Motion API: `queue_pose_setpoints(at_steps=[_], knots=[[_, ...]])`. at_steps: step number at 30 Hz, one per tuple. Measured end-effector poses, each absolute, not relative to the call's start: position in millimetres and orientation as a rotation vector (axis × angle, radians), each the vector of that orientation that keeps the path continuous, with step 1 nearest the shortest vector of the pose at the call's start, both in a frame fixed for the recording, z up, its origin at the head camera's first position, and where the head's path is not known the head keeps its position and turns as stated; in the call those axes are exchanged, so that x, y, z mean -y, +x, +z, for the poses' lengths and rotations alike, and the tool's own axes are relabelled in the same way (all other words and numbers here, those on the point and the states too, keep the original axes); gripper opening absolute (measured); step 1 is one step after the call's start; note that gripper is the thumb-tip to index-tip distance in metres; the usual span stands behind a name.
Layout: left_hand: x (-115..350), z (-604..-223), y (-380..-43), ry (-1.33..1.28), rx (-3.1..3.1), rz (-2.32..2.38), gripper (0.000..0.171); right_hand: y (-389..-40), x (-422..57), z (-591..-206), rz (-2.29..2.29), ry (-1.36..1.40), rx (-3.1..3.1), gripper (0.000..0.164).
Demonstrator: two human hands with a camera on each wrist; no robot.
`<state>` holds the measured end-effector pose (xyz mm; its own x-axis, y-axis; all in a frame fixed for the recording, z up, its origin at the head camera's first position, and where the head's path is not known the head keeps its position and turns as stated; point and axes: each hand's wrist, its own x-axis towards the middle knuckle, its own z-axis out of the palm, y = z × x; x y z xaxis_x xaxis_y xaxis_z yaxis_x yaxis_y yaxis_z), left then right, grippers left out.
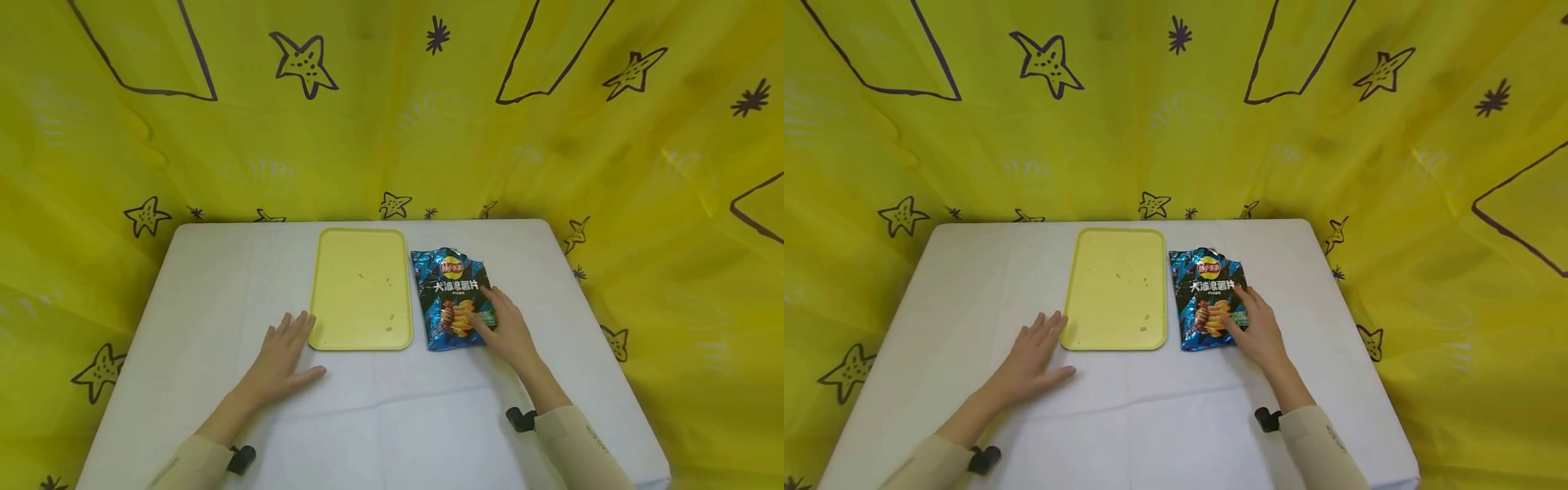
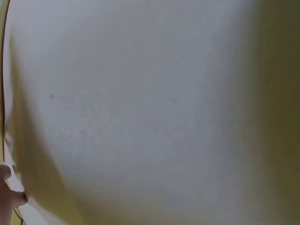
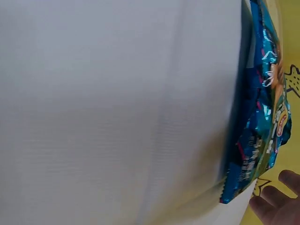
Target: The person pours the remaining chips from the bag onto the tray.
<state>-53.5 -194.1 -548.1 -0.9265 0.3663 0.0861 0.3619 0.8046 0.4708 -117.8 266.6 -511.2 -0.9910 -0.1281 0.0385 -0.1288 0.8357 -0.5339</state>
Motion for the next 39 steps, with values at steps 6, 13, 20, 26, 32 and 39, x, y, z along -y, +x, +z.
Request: queue_pose_setpoints(at_steps=[6, 13, 20, 26, 32, 39], knots=[[188.5, -549.4, -65.8, 0.586, -2.966, 0.739, 0.100, -119.4, -273.8, -525.4, 0.973, 0.184, 3.018, 0.066], [191.1, -550.9, -87.3, 0.507, -2.917, 0.689, 0.108, -127.2, -282.5, -531.0, 1.121, -0.037, 3.024, 0.065], [193.6, -554.2, -99.2, 0.489, -2.879, 0.699, 0.117, -136.2, -288.4, -527.9, 1.393, -0.298, 2.959, 0.067], [189.3, -557.1, -102.9, 0.463, -2.890, 0.546, 0.126, -141.4, -288.1, -529.2, 1.522, -0.406, 2.923, 0.066], [186.5, -556.4, -100.1, 0.455, -2.906, 0.496, 0.126, -144.3, -280.9, -530.8, 1.448, -0.488, 2.902, 0.056], [188.7, -560.8, -102.0, 0.458, -2.901, 0.455, 0.126, -146.0, -271.6, -526.1, 1.540, -0.512, 2.736, 0.045]])
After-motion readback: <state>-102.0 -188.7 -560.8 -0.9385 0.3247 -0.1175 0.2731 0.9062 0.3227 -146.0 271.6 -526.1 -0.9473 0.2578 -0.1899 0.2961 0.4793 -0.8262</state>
